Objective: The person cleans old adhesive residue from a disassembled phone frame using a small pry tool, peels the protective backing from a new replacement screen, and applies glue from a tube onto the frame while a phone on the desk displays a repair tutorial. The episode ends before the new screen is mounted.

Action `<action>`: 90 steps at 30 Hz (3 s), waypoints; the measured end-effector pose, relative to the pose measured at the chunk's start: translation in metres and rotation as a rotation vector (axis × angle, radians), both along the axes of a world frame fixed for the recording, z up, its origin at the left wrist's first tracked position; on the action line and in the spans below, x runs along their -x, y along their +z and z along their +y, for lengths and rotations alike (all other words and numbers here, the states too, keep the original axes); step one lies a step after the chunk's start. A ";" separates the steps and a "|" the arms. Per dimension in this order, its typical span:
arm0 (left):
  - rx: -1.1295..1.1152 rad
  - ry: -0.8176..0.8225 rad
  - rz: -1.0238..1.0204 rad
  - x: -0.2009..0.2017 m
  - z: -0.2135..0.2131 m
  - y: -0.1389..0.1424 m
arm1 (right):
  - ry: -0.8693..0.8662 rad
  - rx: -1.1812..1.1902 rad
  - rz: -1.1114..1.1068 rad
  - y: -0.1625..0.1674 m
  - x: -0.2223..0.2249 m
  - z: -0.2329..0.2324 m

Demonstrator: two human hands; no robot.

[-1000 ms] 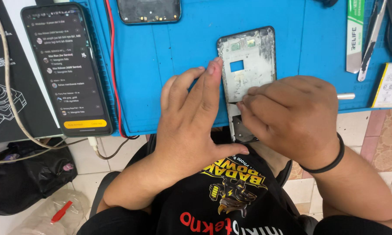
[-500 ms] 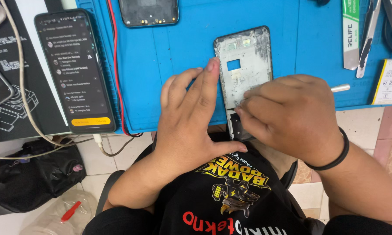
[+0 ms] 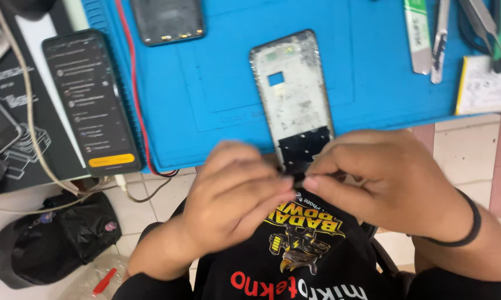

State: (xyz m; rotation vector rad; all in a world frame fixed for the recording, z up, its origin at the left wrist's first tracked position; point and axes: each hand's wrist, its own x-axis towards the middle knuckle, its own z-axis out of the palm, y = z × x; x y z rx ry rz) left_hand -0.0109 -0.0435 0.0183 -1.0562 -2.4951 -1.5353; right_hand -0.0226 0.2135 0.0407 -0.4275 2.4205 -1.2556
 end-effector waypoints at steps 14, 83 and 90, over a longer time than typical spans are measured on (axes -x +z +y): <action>0.273 0.221 -0.265 -0.030 0.106 -0.166 | -0.828 0.253 -0.052 -0.054 -0.118 0.123; -0.560 -0.155 -0.985 0.015 0.078 -0.178 | 0.881 -0.769 1.176 0.003 0.100 -0.045; 0.103 0.085 -0.394 0.012 0.073 -0.182 | 0.481 -0.510 0.676 0.029 0.092 -0.044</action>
